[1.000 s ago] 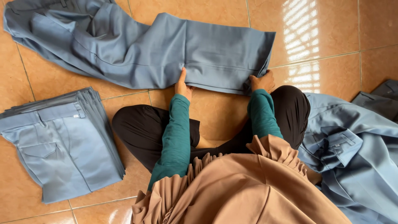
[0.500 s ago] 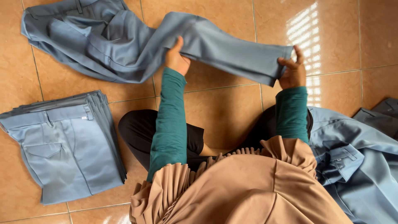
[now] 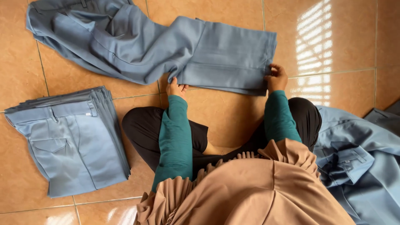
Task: The person sits on a tiled floor and folds a pair of light blue trousers by hand. They smooth the fabric, fold the legs together, and then fold the garment into a compact rectangle, placing it on a stack of similar trousers.
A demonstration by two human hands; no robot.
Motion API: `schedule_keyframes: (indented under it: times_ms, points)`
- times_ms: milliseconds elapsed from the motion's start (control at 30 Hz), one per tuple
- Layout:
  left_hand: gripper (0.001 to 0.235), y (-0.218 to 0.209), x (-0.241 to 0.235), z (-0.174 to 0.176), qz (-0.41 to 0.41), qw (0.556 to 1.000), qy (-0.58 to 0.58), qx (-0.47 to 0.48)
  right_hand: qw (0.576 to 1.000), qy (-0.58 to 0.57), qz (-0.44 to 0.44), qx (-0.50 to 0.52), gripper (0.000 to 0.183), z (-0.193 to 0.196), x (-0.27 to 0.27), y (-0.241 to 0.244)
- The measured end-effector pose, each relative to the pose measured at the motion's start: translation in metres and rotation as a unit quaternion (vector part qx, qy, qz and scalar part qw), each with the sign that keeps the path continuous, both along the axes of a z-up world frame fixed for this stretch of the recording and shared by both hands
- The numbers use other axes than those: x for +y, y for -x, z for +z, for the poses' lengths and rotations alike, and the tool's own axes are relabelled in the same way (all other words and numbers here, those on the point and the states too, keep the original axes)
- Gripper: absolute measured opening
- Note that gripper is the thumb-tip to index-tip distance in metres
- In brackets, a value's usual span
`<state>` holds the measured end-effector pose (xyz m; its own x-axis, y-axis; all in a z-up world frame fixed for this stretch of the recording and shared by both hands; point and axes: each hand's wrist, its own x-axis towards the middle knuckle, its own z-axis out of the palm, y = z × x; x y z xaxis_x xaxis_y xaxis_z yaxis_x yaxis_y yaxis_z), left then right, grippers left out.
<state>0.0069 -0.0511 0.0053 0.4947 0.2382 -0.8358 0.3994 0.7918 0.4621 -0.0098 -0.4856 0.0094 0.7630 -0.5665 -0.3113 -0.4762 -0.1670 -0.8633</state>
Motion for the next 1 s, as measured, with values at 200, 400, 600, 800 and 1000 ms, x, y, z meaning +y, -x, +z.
schedule_keyframes:
  times_ms: [200,400,600,800,1000]
  points:
    - [0.046,0.032,-0.033,0.015,-0.491,0.86,-0.126,0.059,0.934,0.354,-0.015,-0.041,0.049,-0.017,-0.055,0.0]
    - [0.046,0.01,-0.087,0.18,-0.602,0.711,-0.293,-0.215,0.919,0.393,0.001,0.031,0.043,-0.014,-0.072,0.002]
    - [0.052,-0.051,-0.079,0.071,-0.594,0.469,-0.653,-0.016,0.895,0.444,0.04,-0.024,0.033,-0.001,-0.054,0.01]
    - [0.054,-0.045,0.0,0.075,-0.636,0.412,-0.648,0.078,0.877,0.439,0.174,-0.088,0.059,-0.01,-0.02,0.007]
    - [0.056,-0.021,0.049,0.053,-0.575,0.468,-0.655,0.144,0.938,0.3,0.144,-0.101,0.05,-0.005,0.014,0.003]
